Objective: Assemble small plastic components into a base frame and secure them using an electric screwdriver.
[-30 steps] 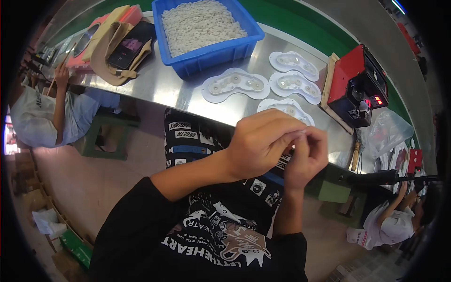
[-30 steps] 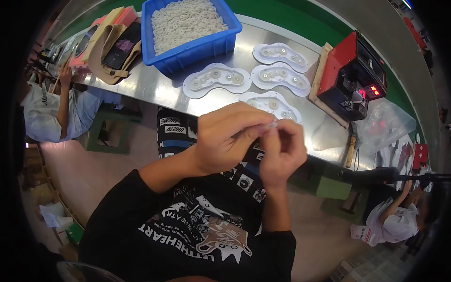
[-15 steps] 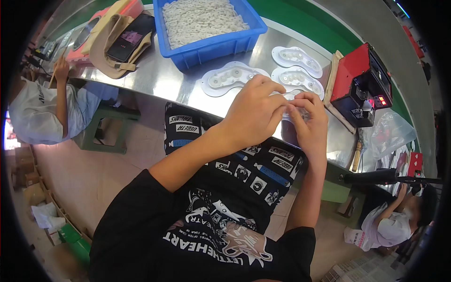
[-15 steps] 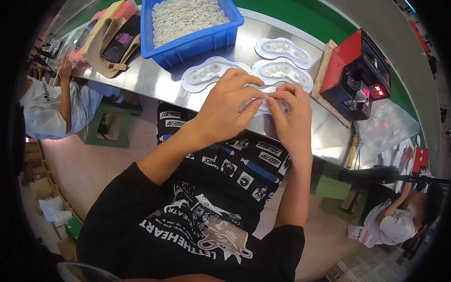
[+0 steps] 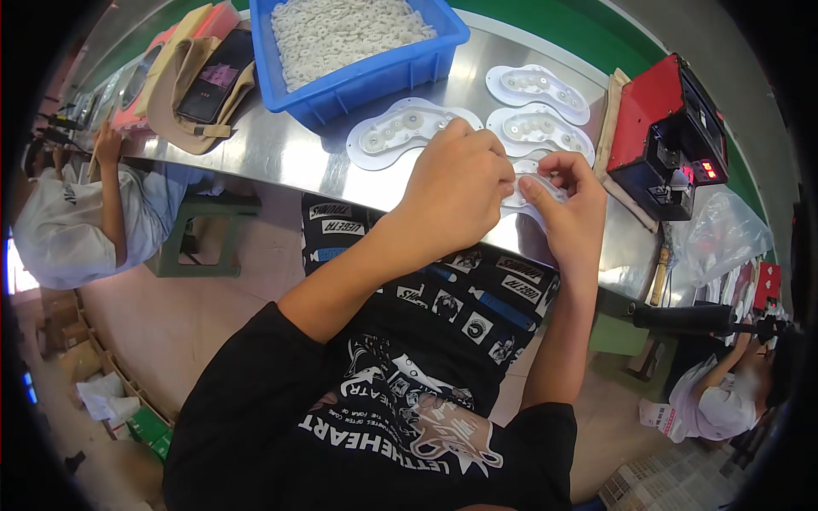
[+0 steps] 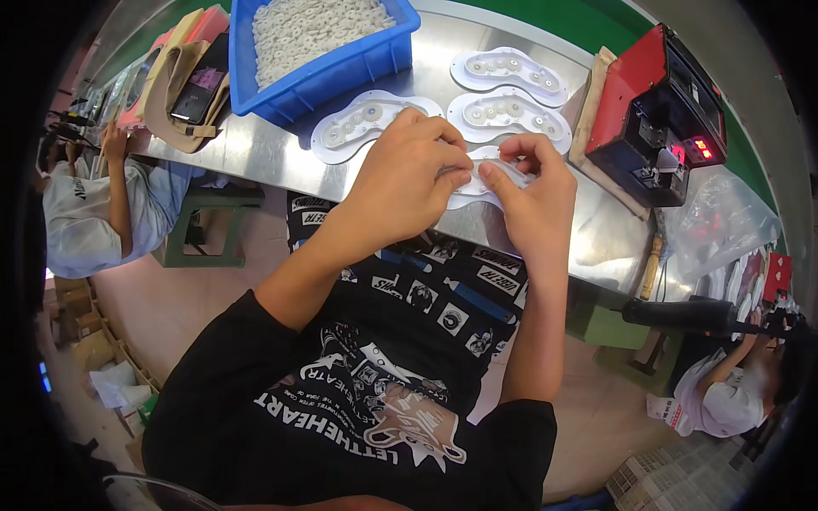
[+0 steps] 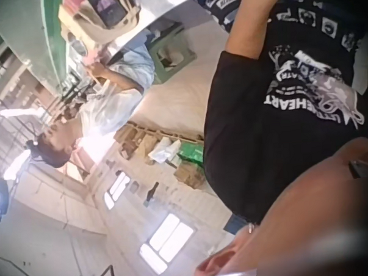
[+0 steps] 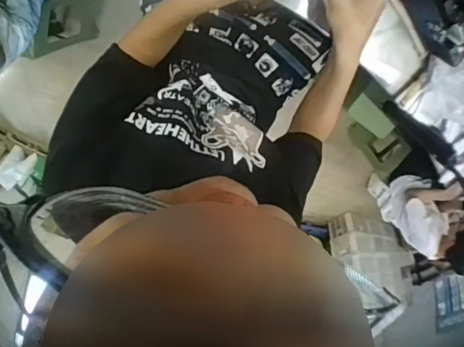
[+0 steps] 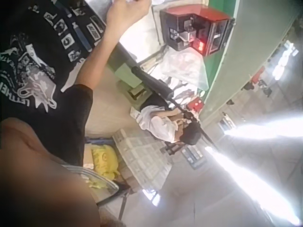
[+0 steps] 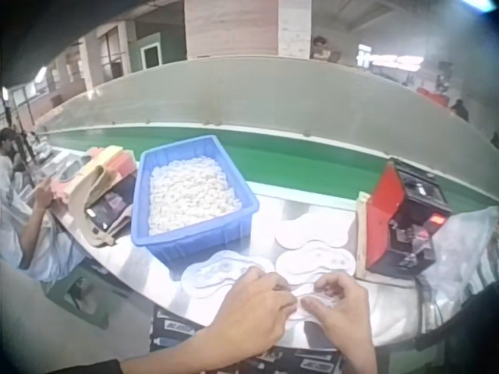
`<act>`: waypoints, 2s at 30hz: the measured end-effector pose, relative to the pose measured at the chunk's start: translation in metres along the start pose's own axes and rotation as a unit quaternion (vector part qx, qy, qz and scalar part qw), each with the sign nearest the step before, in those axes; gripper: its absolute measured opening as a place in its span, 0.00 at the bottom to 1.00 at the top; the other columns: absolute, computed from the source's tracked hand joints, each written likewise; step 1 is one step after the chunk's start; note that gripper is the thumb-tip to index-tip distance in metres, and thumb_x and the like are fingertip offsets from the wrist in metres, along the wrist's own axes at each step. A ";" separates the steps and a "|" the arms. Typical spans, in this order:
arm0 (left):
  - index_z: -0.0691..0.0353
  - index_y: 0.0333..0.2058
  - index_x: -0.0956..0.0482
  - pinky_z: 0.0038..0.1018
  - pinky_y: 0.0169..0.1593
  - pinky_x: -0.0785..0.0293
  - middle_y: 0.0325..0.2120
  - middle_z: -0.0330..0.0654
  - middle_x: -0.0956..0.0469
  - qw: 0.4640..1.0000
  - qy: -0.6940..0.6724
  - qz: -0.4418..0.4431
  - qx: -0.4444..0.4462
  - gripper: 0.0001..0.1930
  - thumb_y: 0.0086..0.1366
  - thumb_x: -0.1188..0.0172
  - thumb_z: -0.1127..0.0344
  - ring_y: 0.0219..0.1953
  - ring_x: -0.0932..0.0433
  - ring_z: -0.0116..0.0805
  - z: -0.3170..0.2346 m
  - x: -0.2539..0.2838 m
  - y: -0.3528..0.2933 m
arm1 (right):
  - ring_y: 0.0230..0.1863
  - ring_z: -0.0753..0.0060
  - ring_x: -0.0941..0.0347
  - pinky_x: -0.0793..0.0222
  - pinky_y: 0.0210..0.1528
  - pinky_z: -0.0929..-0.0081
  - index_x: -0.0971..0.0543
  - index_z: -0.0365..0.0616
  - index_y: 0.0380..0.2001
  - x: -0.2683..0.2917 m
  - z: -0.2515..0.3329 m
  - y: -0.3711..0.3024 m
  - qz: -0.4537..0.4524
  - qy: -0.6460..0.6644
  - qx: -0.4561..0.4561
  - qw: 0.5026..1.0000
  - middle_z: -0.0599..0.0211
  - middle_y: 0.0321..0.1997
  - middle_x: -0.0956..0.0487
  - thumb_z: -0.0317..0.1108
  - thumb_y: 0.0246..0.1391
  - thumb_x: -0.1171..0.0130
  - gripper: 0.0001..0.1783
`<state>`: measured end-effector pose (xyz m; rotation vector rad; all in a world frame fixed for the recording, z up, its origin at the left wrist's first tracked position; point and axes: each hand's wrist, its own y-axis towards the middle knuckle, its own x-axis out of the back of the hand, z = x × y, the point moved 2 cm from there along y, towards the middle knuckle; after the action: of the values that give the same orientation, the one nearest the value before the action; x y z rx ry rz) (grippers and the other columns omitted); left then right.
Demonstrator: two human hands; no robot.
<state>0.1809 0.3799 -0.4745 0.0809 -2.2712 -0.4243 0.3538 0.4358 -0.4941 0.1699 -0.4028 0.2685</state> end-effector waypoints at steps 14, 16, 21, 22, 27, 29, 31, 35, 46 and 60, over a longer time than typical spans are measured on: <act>0.65 0.28 0.16 0.39 0.47 0.28 0.35 0.44 0.18 0.999 -0.008 0.005 -0.040 0.05 0.55 0.31 0.71 0.43 0.24 0.47 -0.002 0.000 0.008 | 0.41 0.66 0.25 0.29 0.48 0.73 0.21 0.38 0.39 0.003 0.007 -0.008 -0.068 -0.048 0.087 0.993 0.61 0.38 0.19 0.26 0.46 0.30 0.15; 0.64 0.28 0.16 0.37 0.44 0.27 0.34 0.43 0.18 1.000 0.013 0.000 -0.011 0.03 0.54 0.31 0.72 0.40 0.23 0.45 -0.001 -0.001 0.008 | 0.41 0.64 0.24 0.29 0.49 0.72 0.21 0.38 0.38 0.015 0.011 -0.018 -0.147 -0.045 0.175 0.972 0.60 0.39 0.20 0.24 0.46 0.31 0.14; 0.64 0.29 0.16 0.34 0.39 0.26 0.32 0.44 0.18 1.000 0.000 0.013 -0.015 0.04 0.54 0.31 0.74 0.38 0.23 0.42 -0.008 -0.005 0.013 | 0.43 0.63 0.26 0.27 0.46 0.65 0.28 0.32 0.41 0.114 0.013 -0.106 -0.530 -0.171 0.330 0.762 0.50 0.43 0.23 0.15 0.49 0.40 0.15; 0.64 0.30 0.16 0.37 0.41 0.27 0.31 0.45 0.19 1.000 -0.017 0.005 0.003 0.04 0.54 0.32 0.74 0.37 0.23 0.45 -0.008 -0.005 0.013 | 0.44 0.63 0.27 0.29 0.48 0.67 0.27 0.33 0.45 0.149 0.001 -0.121 -0.602 -0.149 0.333 0.710 0.55 0.45 0.23 0.16 0.48 0.40 0.18; 0.65 0.35 0.16 0.31 0.39 0.24 0.31 0.46 0.18 0.996 -0.077 -0.020 0.030 0.10 0.52 0.32 0.78 0.32 0.20 0.41 -0.018 -0.013 0.018 | 0.48 0.71 0.25 0.28 0.54 0.71 0.26 0.34 0.53 0.206 -0.036 -0.138 -0.499 0.043 0.115 0.858 0.60 0.50 0.22 0.15 0.50 0.37 0.25; 0.66 0.37 0.18 0.38 0.41 0.24 0.31 0.49 0.19 0.997 -0.081 -0.005 -0.005 0.10 0.54 0.33 0.76 0.34 0.19 0.48 -0.010 -0.018 0.019 | 0.39 0.73 0.22 0.23 0.45 0.74 0.25 0.36 0.51 0.206 -0.081 -0.139 -0.485 -0.068 -0.016 0.872 0.67 0.40 0.21 0.18 0.51 0.32 0.23; 0.67 0.36 0.18 0.36 0.41 0.25 0.30 0.50 0.20 0.998 -0.054 0.004 0.011 0.09 0.54 0.34 0.76 0.34 0.20 0.46 -0.005 -0.013 0.018 | 0.38 0.74 0.23 0.24 0.41 0.74 0.25 0.36 0.48 0.185 -0.080 -0.130 -0.455 0.093 -0.013 0.885 0.67 0.37 0.22 0.18 0.48 0.29 0.24; 0.66 0.35 0.17 0.31 0.38 0.28 0.28 0.46 0.22 0.995 -0.096 0.011 0.003 0.07 0.55 0.35 0.76 0.32 0.23 0.39 0.001 -0.016 0.024 | 0.34 0.72 0.25 0.26 0.41 0.71 0.26 0.38 0.49 0.179 -0.075 -0.128 -0.370 0.232 0.055 0.898 0.66 0.33 0.23 0.17 0.44 0.29 0.28; 0.63 0.29 0.19 0.40 0.43 0.31 0.28 0.47 0.24 0.993 -0.094 -0.042 -0.056 0.03 0.55 0.37 0.72 0.35 0.25 0.48 0.002 -0.026 0.026 | 0.19 0.76 0.30 0.32 0.26 0.77 0.28 0.33 0.49 0.175 -0.028 -0.130 -0.357 0.145 0.018 0.922 0.67 0.22 0.28 0.18 0.45 0.36 0.25; 0.62 0.31 0.20 0.40 0.42 0.34 0.29 0.45 0.25 0.992 0.008 -0.072 -0.103 0.05 0.54 0.39 0.75 0.35 0.26 0.48 -0.002 -0.027 0.029 | 0.20 0.75 0.34 0.35 0.29 0.70 0.28 0.31 0.51 0.183 0.103 0.026 -0.274 0.210 0.293 0.892 0.68 0.22 0.32 0.19 0.55 0.38 0.20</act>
<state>0.2026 0.4122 -0.4827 0.1427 -2.2005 -0.7283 0.4707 0.4790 -0.3234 0.7924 0.1794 -0.1446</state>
